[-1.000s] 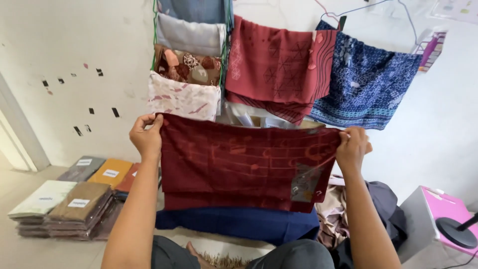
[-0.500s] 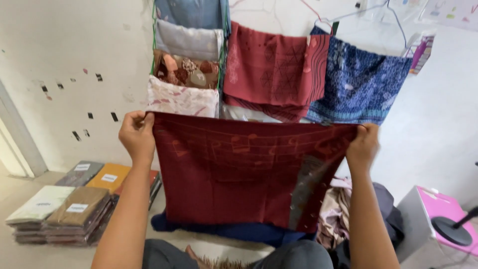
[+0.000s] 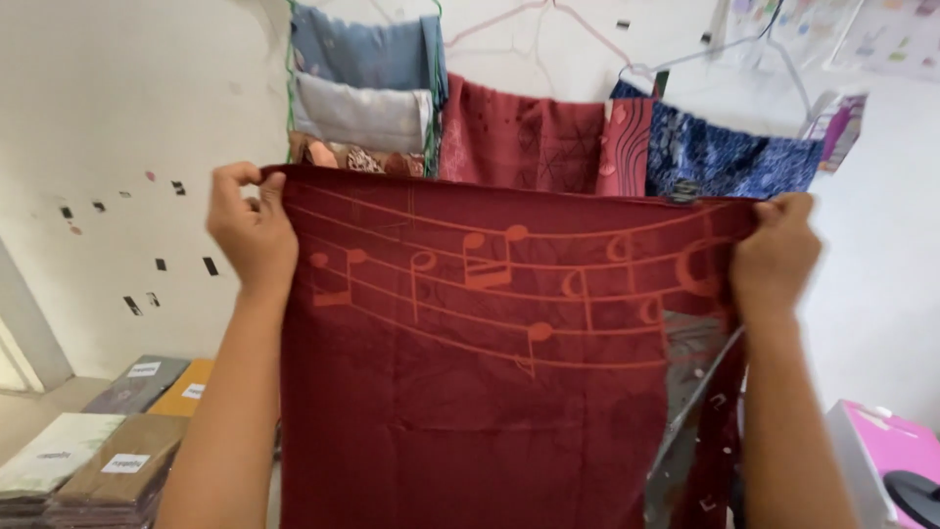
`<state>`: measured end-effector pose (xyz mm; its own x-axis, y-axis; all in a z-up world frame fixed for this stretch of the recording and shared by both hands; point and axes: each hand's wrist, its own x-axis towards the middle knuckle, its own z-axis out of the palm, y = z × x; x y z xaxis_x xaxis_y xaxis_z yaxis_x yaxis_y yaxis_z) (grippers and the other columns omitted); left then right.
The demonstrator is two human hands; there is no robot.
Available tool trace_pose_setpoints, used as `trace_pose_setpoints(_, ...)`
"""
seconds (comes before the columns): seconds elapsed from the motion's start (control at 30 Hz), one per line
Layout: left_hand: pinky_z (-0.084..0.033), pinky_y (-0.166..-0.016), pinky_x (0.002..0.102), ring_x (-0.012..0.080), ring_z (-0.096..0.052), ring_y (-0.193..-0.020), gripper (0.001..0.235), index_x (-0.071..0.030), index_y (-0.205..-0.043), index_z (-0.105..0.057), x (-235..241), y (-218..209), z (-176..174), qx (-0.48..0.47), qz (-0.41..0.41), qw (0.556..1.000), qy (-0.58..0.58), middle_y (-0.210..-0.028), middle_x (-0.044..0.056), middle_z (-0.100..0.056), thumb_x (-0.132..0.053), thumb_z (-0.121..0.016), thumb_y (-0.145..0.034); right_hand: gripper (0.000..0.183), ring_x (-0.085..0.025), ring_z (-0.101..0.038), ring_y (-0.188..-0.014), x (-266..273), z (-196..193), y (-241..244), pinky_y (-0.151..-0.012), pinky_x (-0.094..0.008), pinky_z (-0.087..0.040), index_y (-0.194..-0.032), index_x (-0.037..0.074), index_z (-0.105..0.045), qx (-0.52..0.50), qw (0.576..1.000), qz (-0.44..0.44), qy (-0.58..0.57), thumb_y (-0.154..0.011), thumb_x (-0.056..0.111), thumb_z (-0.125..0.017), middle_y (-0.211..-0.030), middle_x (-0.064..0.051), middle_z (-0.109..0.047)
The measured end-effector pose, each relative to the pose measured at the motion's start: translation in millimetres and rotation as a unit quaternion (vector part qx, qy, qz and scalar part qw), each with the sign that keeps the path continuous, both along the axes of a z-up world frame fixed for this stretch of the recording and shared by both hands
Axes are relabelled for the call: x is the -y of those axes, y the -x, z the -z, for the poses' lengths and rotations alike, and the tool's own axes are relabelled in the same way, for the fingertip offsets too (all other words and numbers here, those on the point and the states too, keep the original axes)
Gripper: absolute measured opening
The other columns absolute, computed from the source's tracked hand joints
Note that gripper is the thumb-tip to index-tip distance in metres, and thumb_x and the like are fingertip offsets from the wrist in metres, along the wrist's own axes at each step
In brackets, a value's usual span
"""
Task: The person uses a lint roller to clean a maroon scarf with a musical note pattern laid on a blue mat. They repeatedly roll the lint roller over the fabric, folding and unfolding the scarf to access different areas.
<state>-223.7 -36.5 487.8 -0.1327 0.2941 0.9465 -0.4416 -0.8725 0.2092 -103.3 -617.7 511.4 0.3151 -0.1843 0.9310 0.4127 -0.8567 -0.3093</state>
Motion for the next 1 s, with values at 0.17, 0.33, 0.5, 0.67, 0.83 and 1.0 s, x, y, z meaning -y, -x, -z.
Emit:
trace_pose_setpoints(0.17, -0.055, -0.061, 0.045, 0.0411, -0.066, -0.070, 0.032, -0.007, -0.107, -0.050, -20, -92, 104, -0.084, -0.141, 0.986, -0.010, -0.084, 0.015, -0.064, -0.037, -0.055, -0.115, 0.016, -0.050, -0.068, -0.078, -35, 111, -74, -0.070, -0.057, -0.054, -0.112, 0.010, -0.052, 0.062, 0.994, 0.092, 0.000, -0.121, 0.023, -0.047, -0.087, -0.021, -0.064)
trace_pose_setpoints(0.33, -0.055, -0.056, 0.034, 0.0320, -0.064, -0.055, 0.029, -0.009, -0.107, -0.047, -43, -159, 238, -0.141, -0.175, 0.974, -0.019, -0.072, 0.006, -0.060, -0.037, -0.049, -0.115, 0.019, -0.033, -0.071, -0.067, -18, 266, -168, -0.063, -0.038, -0.058, -0.111, 0.013, -0.058, 0.127, 0.975, 0.184, -0.001, -0.118, 0.029, -0.049, -0.082, -0.004, -0.066)
trace_pose_setpoints(0.5, -0.053, -0.053, 0.029, 0.0269, -0.058, -0.047, 0.032, -0.011, -0.104, -0.047, -69, -228, 374, -0.175, -0.210, 0.962, -0.026, -0.068, -0.002, -0.053, -0.042, -0.050, -0.112, 0.017, -0.032, -0.068, -0.063, -17, 378, -211, -0.069, -0.032, -0.059, -0.106, 0.006, -0.062, 0.169, 0.969, 0.178, 0.028, -0.113, 0.019, -0.053, -0.082, -0.008, -0.065)
trace_pose_setpoints(0.67, -0.050, -0.047, 0.030, 0.0268, -0.054, -0.040, 0.035, -0.010, -0.097, -0.049, -61, -270, 462, -0.290, -0.203, 0.935, -0.007, -0.057, -0.001, -0.051, -0.041, -0.061, -0.110, 0.011, -0.026, -0.064, -0.057, -21, 472, -259, -0.061, -0.031, -0.055, -0.108, 0.015, -0.062, 0.034, 0.978, 0.190, 0.076, -0.113, 0.025, -0.058, -0.077, 0.002, -0.060)
trace_pose_setpoints(0.83, -0.055, -0.052, 0.046, 0.0358, -0.068, -0.055, 0.042, -0.007, -0.086, -0.057, -36, -277, 476, -0.486, -0.213, 0.847, -0.014, -0.058, 0.012, -0.058, -0.043, -0.062, -0.108, 0.022, -0.048, -0.069, -0.069, -63, 471, -249, -0.066, -0.056, -0.055, -0.113, 0.010, -0.054, -0.289, 0.945, 0.131, 0.077, -0.117, 0.029, -0.045, -0.081, -0.017, -0.063)
trace_pose_setpoints(1.0, -0.058, -0.057, 0.046, 0.0372, -0.074, -0.064, 0.050, -0.010, -0.076, -0.063, -28, -278, 465, -0.618, -0.182, 0.765, 0.005, -0.061, 0.015, -0.066, -0.053, -0.066, -0.102, 0.023, -0.031, -0.072, -0.077, -59, 482, -261, -0.065, -0.042, -0.060, -0.104, 0.016, -0.053, -0.327, 0.896, 0.208, 0.216, -0.109, 0.039, -0.055, -0.088, -0.004, -0.059)
